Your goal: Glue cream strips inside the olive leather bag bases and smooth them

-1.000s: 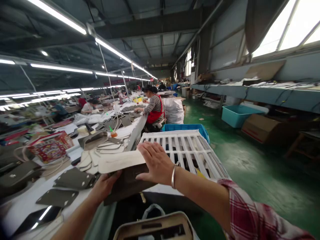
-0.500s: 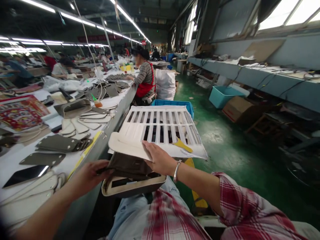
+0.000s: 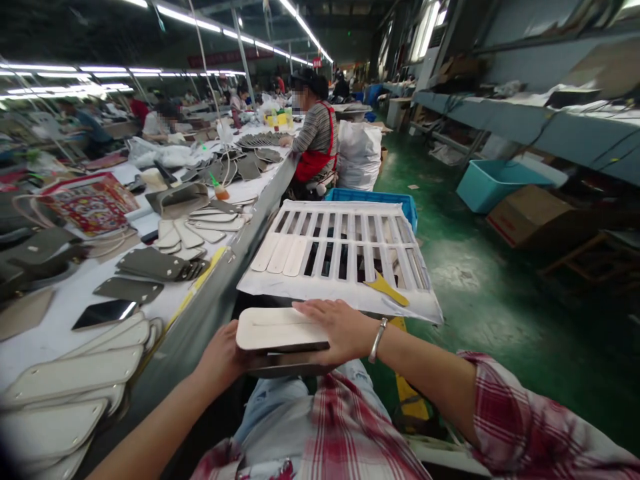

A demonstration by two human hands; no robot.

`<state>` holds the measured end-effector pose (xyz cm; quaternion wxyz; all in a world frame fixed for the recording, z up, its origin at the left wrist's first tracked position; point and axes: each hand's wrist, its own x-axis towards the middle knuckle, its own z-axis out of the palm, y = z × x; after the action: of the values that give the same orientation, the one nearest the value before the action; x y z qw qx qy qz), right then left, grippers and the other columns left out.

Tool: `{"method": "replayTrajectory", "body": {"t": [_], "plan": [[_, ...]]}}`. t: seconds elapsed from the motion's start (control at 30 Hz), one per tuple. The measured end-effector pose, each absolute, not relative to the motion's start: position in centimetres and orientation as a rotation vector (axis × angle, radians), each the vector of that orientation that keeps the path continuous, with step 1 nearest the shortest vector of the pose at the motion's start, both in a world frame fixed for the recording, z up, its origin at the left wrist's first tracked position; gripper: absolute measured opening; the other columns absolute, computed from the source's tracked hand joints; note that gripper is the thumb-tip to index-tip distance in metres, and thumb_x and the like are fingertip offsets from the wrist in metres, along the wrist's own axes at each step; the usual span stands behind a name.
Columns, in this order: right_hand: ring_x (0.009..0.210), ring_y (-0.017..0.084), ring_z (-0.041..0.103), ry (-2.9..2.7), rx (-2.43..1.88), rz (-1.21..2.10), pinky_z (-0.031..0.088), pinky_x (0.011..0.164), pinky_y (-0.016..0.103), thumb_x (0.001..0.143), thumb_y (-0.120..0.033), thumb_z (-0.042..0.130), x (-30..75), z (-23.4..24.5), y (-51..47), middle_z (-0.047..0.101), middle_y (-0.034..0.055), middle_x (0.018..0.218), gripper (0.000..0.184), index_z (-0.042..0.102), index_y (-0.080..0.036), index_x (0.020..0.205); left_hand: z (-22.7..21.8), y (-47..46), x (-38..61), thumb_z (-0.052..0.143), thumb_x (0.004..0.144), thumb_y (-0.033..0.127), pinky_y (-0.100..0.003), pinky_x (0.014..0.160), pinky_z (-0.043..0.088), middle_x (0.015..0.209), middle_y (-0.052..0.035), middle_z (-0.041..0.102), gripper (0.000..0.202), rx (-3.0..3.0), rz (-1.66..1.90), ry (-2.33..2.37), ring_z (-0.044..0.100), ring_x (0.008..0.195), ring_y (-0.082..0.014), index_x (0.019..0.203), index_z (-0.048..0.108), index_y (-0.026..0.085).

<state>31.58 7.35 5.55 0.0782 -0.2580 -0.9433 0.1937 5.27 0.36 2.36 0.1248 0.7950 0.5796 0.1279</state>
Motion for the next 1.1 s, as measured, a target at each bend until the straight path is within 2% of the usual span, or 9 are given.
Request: {"method": "replayTrajectory", "body": {"t": [0.13,0.27,0.37,0.47,0.57,0.7,0.8,0.93,1.1], "plan": [[0.102,0.026,0.047,-2.858,-0.698,0.642,0.034,0.086,0.038,0.062,-0.047,0.064,30.4,5.2,8.8,0.048,0.0129,0.119,0.091,0.024,-0.018,0.138,2.0,0.4,4.9,0.054,0.072,0.012,-0.043,0.086,0.035,0.108,-0.0124,0.061,0.030,2.346,0.263,1.726,0.048,0.104,-0.0313,0.099,0.065,0.020],[0.090,0.022,0.049,-2.882,-0.728,0.553,0.037,0.081,0.035,0.063,-0.044,0.065,30.8,5.1,9.3,0.050,0.0101,0.106,0.087,0.028,-0.019,0.137,3.5,0.0,2.8,0.058,0.073,0.024,-0.035,0.081,0.041,0.093,-0.0079,0.065,0.020,2.145,0.247,1.572,0.056,0.091,-0.0243,0.091,0.067,0.021],[0.083,0.022,0.047,-2.896,-0.804,0.290,0.038,0.076,0.035,0.066,-0.050,0.062,30.7,4.5,9.1,0.048,0.0103,0.102,0.083,0.029,-0.022,0.137,4.3,-0.6,0.4,0.051,0.079,0.032,-0.031,0.079,0.043,0.096,-0.0052,0.064,0.023,1.836,0.534,1.633,0.058,0.087,-0.0192,0.093,0.065,0.020],[0.082,0.023,0.044,-2.923,-0.718,0.016,0.037,0.071,0.035,0.071,-0.055,0.057,29.6,3.4,8.4,0.046,0.0115,0.103,0.076,0.030,-0.027,0.136,3.5,-1.4,-0.7,0.047,0.081,0.042,-0.031,0.083,0.043,0.103,-0.0066,0.063,0.035,1.410,0.897,1.794,0.057,0.096,-0.0200,0.105,0.060,0.018],[0.079,0.022,0.043,-2.947,-0.563,-0.079,0.036,0.066,0.034,0.074,-0.054,0.054,28.6,2.4,7.3,0.047,0.0117,0.102,0.070,0.031,-0.029,0.135,1.5,-1.9,0.2,0.047,0.081,0.046,-0.032,0.088,0.042,0.113,-0.0102,0.059,0.046,1.124,1.101,1.715,0.053,0.106,-0.0214,0.114,0.052,0.015],[0.078,0.022,0.042,-2.976,-0.505,-0.089,0.035,0.063,0.034,0.077,-0.055,0.048,28.6,1.7,6.4,0.047,0.0134,0.101,0.069,0.028,-0.027,0.137,-0.8,-2.5,2.0,0.054,0.077,0.043,-0.033,0.094,0.038,0.122,-0.0117,0.053,0.055,1.080,1.081,1.638,0.050,0.110,-0.0216,0.122,0.044,0.014],[0.080,0.023,0.043,-3.016,-0.455,-0.067,0.035,0.064,0.034,0.079,-0.056,0.044,28.9,1.7,6.1,0.047,0.0145,0.102,0.067,0.028,-0.026,0.137,-1.6,-2.6,2.7,0.059,0.074,0.039,-0.035,0.094,0.037,0.120,-0.0099,0.054,0.054,1.123,0.975,1.744,0.051,0.108,-0.0225,0.122,0.046,0.017],[0.080,0.024,0.044,-3.125,-0.458,-0.026,0.036,0.064,0.035,0.078,-0.054,0.047,28.6,2.0,5.8,0.047,0.0151,0.101,0.069,0.027,-0.025,0.137,-2.4,-2.5,3.2,0.057,0.075,0.032,-0.035,0.095,0.037,0.120,-0.0076,0.054,0.051,1.165,0.961,1.787,0.052,0.107,-0.0212,0.123,0.044,0.020],[0.083,0.027,0.047,-3.223,-0.464,-0.002,0.038,0.063,0.036,0.074,-0.056,0.051,27.6,1.9,6.1,0.047,0.0175,0.104,0.075,0.028,-0.023,0.137,-3.3,-1.9,2.6,0.056,0.075,0.029,-0.037,0.095,0.037,0.120,-0.0098,0.053,0.054,1.188,0.904,1.807,0.051,0.107,-0.0214,0.126,0.040,0.018]]}}
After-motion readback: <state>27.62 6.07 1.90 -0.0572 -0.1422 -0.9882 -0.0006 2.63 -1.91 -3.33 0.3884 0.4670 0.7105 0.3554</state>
